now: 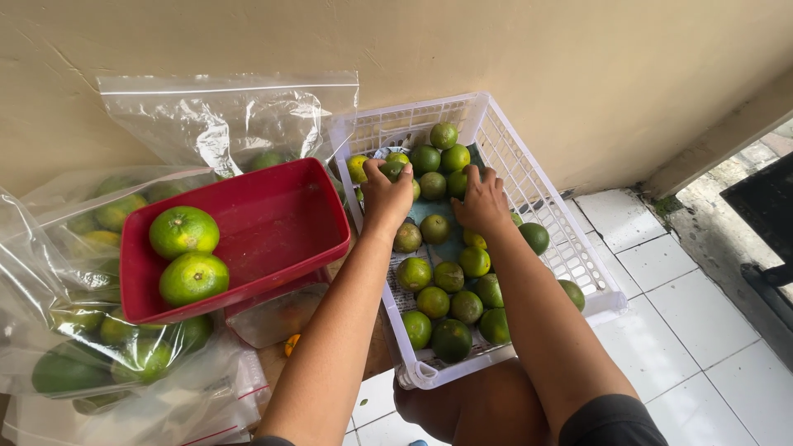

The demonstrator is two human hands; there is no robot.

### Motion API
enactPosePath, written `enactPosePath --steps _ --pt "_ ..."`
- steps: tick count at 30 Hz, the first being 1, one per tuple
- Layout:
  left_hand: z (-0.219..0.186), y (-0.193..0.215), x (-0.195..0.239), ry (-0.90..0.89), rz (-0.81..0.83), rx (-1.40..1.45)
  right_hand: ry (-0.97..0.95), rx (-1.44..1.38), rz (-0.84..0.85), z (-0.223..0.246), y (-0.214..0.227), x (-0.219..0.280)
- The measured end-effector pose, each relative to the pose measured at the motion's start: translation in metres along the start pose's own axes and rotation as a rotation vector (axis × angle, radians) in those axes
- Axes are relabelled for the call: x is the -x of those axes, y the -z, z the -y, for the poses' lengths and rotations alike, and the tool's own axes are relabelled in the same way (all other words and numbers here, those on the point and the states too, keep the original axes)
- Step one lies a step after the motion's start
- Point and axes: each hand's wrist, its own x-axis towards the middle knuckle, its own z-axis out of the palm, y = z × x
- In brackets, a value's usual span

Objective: The person picks limes from a white crate, places them into a red tray on a scale, and then transfers them into a clear zip-top bag. The person handles the limes by hand and arranges them in the bag.

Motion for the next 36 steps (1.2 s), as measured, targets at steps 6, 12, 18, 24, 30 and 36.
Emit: enactPosePath --steps 6,12,18,24,30,36 --pt "-0.005 0.001 0.004 -0.106 0.107 -0.03 0.146 -0.079 0.005 0.019 0.015 0.007" --pt "-0.009 0.002 0.013 -0.213 0.242 0.009 0.208 0.063 0.079 0.009 -0.006 -0.003" --pt "-0.014 0.004 0.015 -0.191 0.258 0.302 0.088 -0.68 0.117 0.036 0.068 0.025" --pt "0.015 -0.015 -0.029 -0.154 0.258 0.36 0.156 -1.441 0.167 0.052 0.085 0.028" --pt "0.001 -0.01 -0.016 -0.191 0.179 0.263 0.157 -1.195 0.029 0.054 0.098 0.042" --pt "-0.011 -0.004 0.003 -0.294 0.122 0.224 0.161 -1.118 -0.167 0.046 0.103 0.043"
